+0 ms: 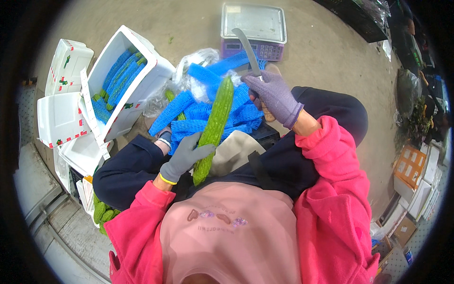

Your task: The person removes bitter melons from blue foam nets, trims their ends with a knife, and places them on a digital scale. They then move to a table and arrange the trimmed bitter melons on a metal tray.

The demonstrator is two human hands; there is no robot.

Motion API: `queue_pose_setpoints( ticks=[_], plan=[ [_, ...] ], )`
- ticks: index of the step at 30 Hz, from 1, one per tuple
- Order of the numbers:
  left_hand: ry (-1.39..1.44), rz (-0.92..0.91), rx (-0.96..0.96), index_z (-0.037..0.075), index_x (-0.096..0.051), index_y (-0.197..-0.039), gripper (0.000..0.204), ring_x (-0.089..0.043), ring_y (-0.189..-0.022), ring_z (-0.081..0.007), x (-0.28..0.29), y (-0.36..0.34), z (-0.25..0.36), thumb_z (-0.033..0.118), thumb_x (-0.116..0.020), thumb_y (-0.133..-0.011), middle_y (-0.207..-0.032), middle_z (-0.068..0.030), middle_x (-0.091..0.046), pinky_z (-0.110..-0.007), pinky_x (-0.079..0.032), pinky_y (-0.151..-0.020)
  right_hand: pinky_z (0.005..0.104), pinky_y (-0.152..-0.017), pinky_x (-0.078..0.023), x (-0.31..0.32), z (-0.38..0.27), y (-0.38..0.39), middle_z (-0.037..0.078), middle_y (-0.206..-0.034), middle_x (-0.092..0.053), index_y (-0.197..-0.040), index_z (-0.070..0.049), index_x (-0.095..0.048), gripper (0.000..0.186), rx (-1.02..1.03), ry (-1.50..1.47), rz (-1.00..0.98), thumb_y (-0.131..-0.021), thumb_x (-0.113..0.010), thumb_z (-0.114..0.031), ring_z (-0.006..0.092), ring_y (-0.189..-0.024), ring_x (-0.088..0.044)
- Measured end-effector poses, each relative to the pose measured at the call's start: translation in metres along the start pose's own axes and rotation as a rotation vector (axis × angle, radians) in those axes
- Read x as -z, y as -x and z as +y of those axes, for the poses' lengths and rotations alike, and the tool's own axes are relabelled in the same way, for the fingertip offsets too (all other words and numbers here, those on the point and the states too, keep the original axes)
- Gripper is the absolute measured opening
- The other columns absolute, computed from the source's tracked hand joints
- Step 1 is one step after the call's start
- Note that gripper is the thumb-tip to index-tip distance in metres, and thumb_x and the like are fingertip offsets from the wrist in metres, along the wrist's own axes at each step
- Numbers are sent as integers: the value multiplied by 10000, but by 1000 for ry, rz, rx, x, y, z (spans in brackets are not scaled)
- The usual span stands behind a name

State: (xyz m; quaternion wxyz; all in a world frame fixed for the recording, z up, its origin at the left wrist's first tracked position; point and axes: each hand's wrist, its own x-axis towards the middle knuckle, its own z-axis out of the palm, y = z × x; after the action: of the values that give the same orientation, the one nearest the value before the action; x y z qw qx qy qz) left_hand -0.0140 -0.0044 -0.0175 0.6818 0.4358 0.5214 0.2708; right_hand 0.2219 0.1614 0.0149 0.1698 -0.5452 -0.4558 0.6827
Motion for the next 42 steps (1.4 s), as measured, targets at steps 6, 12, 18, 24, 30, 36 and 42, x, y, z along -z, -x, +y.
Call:
queue_pose_setpoints(
  ticks=[6,12,18,24,30,36,42],
  plan=[
    [291,163,87,-24,-624,-1049,364,-588,-711,-98,8,-6,3,314,-658,-917,-841,-57,-649,-265,-464,-627,223,-442,-426,1,-2,3,1,-681,-536,-1139,-67,-619,301,-8,-26,-2,-983,-579,-322,70,-503,-493],
    [608,242,213,5,-612,-1013,356,-606,-643,-119,11,-9,7,351,-629,-931,-800,-66,-636,-252,-479,-573,217,-441,-422,1,-2,2,6,-686,-549,-1138,-60,-611,290,-25,-25,-18,-986,-576,-305,72,-491,-495],
    [743,221,315,17,-600,-1019,439,-605,-608,-138,13,-10,5,447,-598,-930,-778,-91,-644,-256,-479,-538,211,-441,-417,0,-3,5,6,-689,-552,-1129,-60,-613,282,-1,5,-32,-990,-573,-302,70,-489,-508],
    [779,183,294,19,-586,-1041,501,-618,-664,-168,19,-12,3,509,-572,-936,-799,-104,-632,-290,-506,-592,205,-440,-410,-3,-5,5,5,-687,-546,-1141,-63,-609,293,-15,81,-7,-997,-564,-313,68,-487,-496],
    [978,266,225,18,-553,-1100,521,-629,-704,-223,11,-17,0,511,-586,-937,-899,-109,-578,-360,-535,-655,203,-439,-392,-5,-6,8,3,-685,-545,-1162,-57,-604,311,17,70,-29,-1000,-563,-319,61,-496,-489],
    [1018,258,240,24,-550,-1081,521,-627,-703,-217,12,-18,-2,523,-586,-935,-876,-103,-579,-354,-539,-655,198,-452,-389,-4,-6,11,2,-688,-550,-1170,-55,-605,310,-1,61,-32,-996,-574,-310,61,-506,-486],
    [1044,288,214,41,-555,-1041,470,-630,-734,-214,9,-19,-4,494,-616,-928,-819,-99,-584,-349,-541,-656,202,-380,-353,-4,1,7,10,-674,-574,-1208,-75,-606,376,19,79,-16,-947,-634,-344,64,-469,-498]
  ],
)
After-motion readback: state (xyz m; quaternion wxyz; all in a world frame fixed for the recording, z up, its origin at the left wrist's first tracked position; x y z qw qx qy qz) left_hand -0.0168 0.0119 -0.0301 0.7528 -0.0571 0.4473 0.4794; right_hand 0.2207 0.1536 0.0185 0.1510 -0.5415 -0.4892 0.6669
